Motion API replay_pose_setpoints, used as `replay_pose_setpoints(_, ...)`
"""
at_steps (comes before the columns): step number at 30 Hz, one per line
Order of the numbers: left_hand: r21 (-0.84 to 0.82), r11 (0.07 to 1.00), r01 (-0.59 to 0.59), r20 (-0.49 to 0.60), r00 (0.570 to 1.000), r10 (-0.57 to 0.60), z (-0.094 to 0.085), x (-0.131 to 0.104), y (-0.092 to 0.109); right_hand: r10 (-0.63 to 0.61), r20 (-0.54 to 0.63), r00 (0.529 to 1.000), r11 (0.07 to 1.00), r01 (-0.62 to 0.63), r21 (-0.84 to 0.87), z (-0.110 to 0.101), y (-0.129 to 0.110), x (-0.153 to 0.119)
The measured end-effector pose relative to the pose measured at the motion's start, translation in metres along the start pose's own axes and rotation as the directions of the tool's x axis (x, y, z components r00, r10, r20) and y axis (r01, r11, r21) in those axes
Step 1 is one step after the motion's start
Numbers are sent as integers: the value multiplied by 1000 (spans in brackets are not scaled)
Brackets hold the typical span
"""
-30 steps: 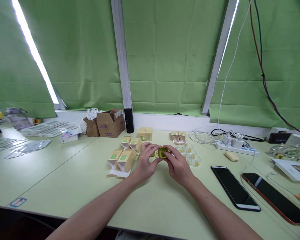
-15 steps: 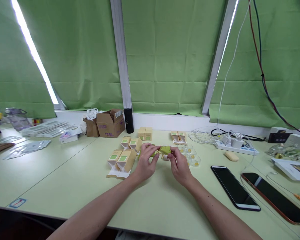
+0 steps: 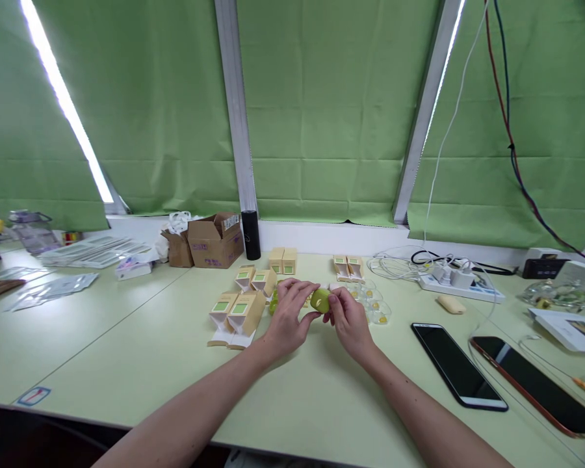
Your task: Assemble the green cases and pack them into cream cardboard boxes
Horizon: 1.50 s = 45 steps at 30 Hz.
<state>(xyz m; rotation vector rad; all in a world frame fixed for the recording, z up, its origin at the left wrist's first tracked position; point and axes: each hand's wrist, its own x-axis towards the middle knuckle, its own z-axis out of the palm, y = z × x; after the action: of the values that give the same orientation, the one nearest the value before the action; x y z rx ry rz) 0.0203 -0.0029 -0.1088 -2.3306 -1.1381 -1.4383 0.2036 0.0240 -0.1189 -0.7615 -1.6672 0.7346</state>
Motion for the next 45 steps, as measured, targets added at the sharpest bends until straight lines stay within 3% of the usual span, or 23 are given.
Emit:
replay_pose_setpoints(8,-39,999,-6,6,1000,6,0,0,-1,39,20,999,999,-39,20,1,-5,-1)
replay_pose_setpoints(14,-81,994,68,25,997,-66,-1,1,-1,29,-13,999,1000,-29,-4,-3,-4,2)
replay_pose_setpoints(19,-183,957,225,-38,971,-235,0,3,-6,-41,-154,987,977,8,-211,-15,3,7)
replay_pose_setpoints(23,-298,873,387,-53,906,-420,5,2,-17,-177,-202,963,878,62,-475,-23,12,11)
replay_pose_setpoints(25,-359,815,455,-32,867,-498,7,1,-22,-257,-157,954,803,120,-584,-25,17,13)
replay_pose_setpoints(29,-455,714,532,50,816,-576,9,2,-27,-389,39,920,637,300,-710,-24,29,13)
replay_pose_setpoints(37,-575,638,513,122,824,-553,12,2,-29,-432,184,883,446,387,-807,-12,42,13)
replay_pose_setpoints(39,-575,635,515,114,820,-562,12,2,-28,-412,211,886,406,386,-828,-9,42,13)
replay_pose_setpoints(45,-570,621,538,112,800,-590,10,4,-21,-191,267,945,323,317,-892,-3,34,12)
